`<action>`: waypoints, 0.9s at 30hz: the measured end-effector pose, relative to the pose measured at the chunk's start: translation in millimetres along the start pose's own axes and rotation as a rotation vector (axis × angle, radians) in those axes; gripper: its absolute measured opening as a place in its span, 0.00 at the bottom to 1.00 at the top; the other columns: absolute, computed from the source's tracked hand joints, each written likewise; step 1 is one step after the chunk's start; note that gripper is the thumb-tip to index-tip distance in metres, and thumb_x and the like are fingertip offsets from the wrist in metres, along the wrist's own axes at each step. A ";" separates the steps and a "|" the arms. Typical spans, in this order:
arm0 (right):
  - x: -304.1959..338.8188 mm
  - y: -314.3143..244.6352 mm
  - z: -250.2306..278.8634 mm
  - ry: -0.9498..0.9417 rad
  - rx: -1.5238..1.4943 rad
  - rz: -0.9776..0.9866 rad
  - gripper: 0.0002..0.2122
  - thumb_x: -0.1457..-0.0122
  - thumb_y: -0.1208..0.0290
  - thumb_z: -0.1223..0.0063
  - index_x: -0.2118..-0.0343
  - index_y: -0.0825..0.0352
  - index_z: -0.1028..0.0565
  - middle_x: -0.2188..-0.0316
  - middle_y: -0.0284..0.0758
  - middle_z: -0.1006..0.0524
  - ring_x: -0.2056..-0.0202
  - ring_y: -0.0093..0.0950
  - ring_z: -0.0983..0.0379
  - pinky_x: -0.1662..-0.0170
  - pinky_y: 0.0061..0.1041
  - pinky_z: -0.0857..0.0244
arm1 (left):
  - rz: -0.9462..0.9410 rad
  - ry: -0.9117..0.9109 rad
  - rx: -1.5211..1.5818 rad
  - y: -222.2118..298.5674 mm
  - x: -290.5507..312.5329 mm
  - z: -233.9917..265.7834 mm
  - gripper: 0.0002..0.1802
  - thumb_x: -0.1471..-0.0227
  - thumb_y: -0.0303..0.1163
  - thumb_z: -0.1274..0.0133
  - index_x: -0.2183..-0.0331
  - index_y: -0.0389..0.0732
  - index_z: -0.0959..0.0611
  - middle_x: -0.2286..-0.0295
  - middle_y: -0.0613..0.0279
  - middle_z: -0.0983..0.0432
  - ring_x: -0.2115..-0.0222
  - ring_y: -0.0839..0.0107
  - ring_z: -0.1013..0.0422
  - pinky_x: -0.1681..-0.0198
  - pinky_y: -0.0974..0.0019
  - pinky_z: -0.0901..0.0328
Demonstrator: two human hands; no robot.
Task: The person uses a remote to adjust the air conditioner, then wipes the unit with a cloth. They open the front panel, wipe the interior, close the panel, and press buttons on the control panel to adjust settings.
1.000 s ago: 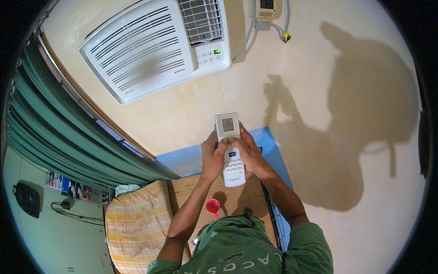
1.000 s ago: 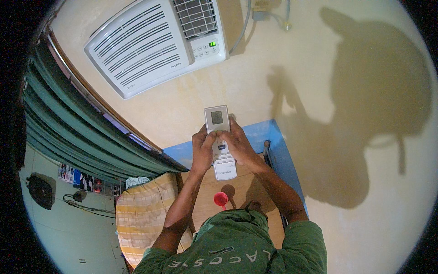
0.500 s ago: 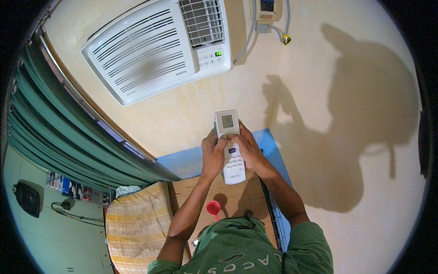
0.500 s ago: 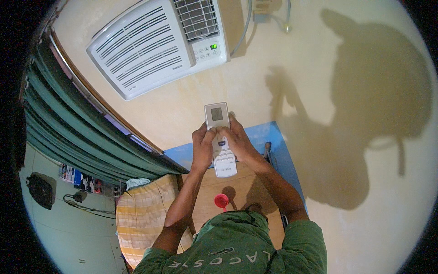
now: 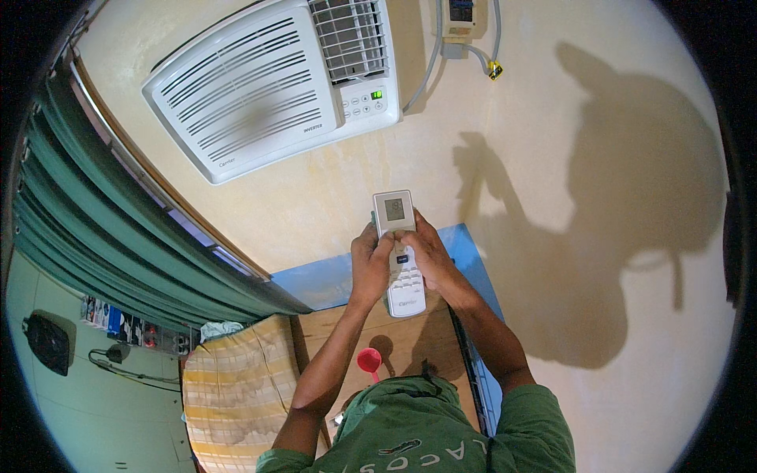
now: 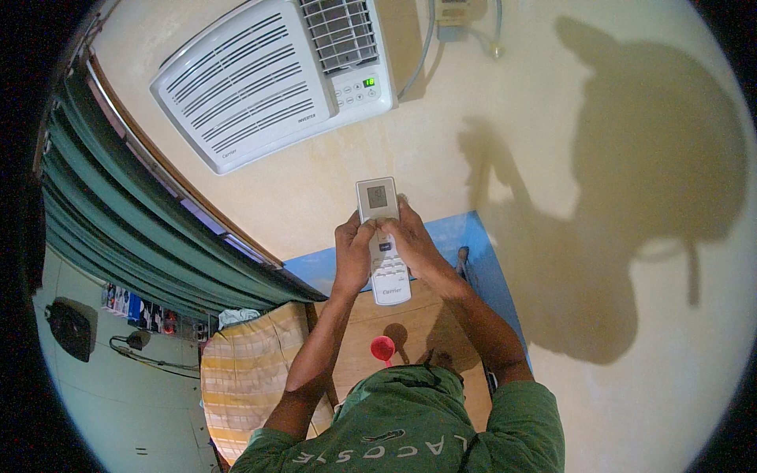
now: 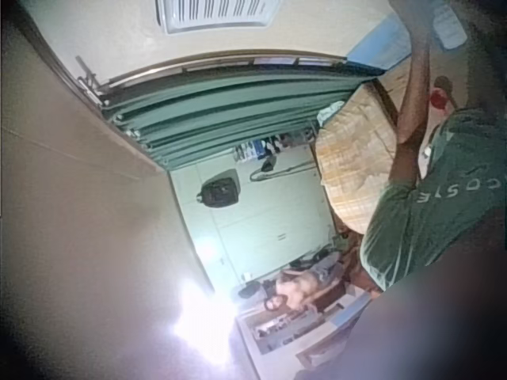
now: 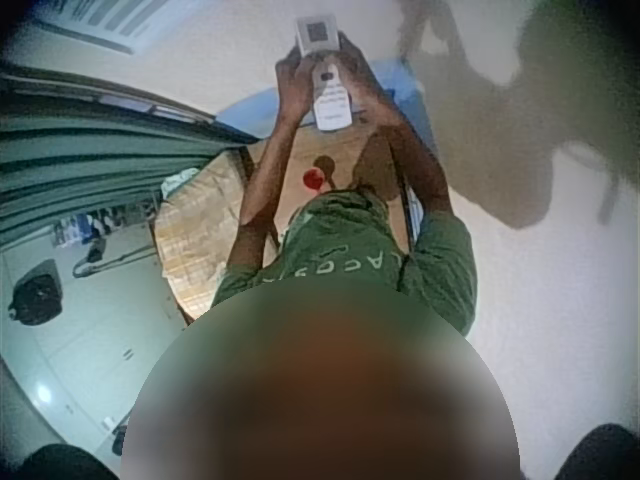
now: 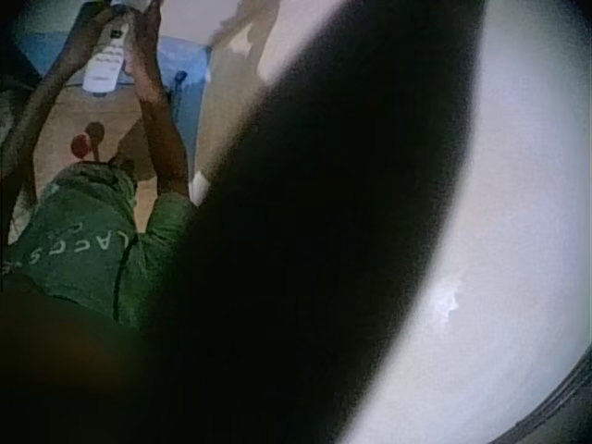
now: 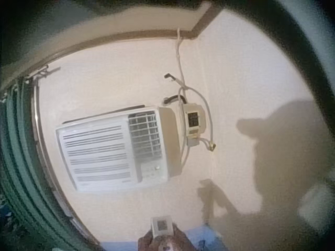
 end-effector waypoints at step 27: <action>-5.3 9.8 4.7 -0.007 0.017 -0.053 0.22 0.42 0.77 0.60 0.42 0.67 0.36 0.57 0.35 0.26 0.57 0.22 0.29 0.53 0.24 0.32 | 0.021 0.003 0.013 -0.4 -2.5 -0.7 0.14 0.43 0.27 0.56 0.61 0.28 0.20 0.69 0.54 0.22 0.67 0.71 0.30 0.61 0.66 0.34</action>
Point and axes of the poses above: each hand's wrist, its own x-axis away from the middle knuckle, its own z-axis out of the back of the hand, y = z × x, the point moved 10 cm from there along -x, towards the middle knuckle
